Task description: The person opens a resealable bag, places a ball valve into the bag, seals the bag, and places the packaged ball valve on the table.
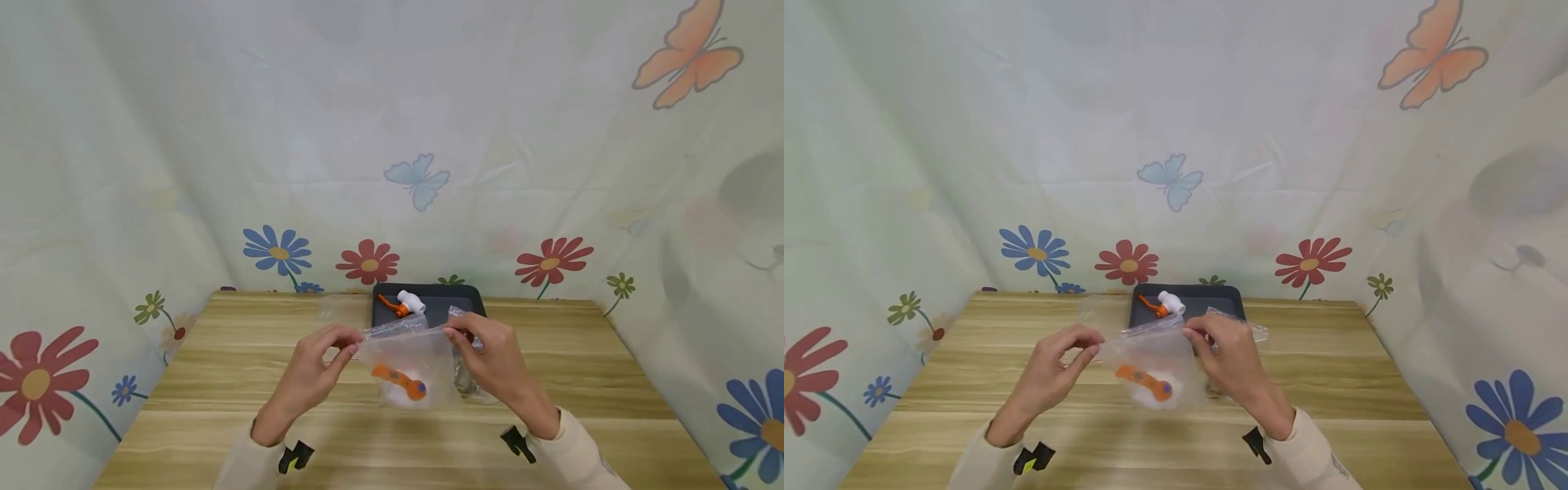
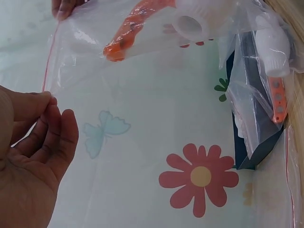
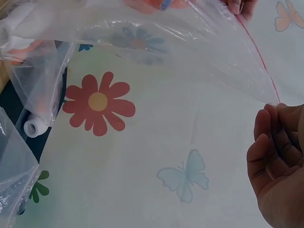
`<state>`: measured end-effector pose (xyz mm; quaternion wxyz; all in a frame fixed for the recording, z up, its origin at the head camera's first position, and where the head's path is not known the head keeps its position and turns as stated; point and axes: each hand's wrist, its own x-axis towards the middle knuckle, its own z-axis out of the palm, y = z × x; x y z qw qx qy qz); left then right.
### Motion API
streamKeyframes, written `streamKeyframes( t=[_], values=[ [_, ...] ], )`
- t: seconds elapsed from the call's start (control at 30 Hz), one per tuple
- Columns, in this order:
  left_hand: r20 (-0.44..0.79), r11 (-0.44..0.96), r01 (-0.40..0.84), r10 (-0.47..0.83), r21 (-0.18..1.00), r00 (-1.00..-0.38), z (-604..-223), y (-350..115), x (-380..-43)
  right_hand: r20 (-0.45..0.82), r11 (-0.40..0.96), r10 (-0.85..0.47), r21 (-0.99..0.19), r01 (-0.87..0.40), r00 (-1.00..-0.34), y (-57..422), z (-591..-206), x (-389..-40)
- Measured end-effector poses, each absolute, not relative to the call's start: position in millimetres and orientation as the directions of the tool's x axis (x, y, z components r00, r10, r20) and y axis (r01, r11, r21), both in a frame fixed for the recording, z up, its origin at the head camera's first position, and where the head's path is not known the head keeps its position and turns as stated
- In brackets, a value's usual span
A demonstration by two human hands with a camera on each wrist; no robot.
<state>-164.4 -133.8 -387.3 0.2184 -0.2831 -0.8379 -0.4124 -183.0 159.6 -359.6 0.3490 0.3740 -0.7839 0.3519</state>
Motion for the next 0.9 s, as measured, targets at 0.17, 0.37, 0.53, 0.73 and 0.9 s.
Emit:
streamKeyframes(
  t=[0.17,0.37,0.53,0.73,0.9],
  values=[
    [0.610,0.486,0.668,0.300,0.564,-0.733,-391,-130,-165,0.813,0.497,-0.337,-0.274,-0.824,-0.474,168,-369,-181],
    [0.606,0.466,0.667,0.300,0.581,-0.737,-389,-115,-165,0.796,0.525,-0.303,-0.320,-0.789,-0.524,184,-377,-177],
    [0.586,0.421,0.672,0.331,0.609,-0.739,-390,-97,-168,0.807,0.522,-0.262,-0.343,-0.781,-0.530,201,-383,-174],
    [0.562,0.359,0.672,0.371,0.648,-0.739,-394,-75,-173,0.792,0.563,-0.232,-0.365,-0.741,-0.565,221,-389,-170],
    [0.536,0.299,0.669,0.418,0.681,-0.733,-398,-58,-175,0.746,0.624,-0.201,-0.402,-0.670,-0.635,238,-394,-166]
  ],
)
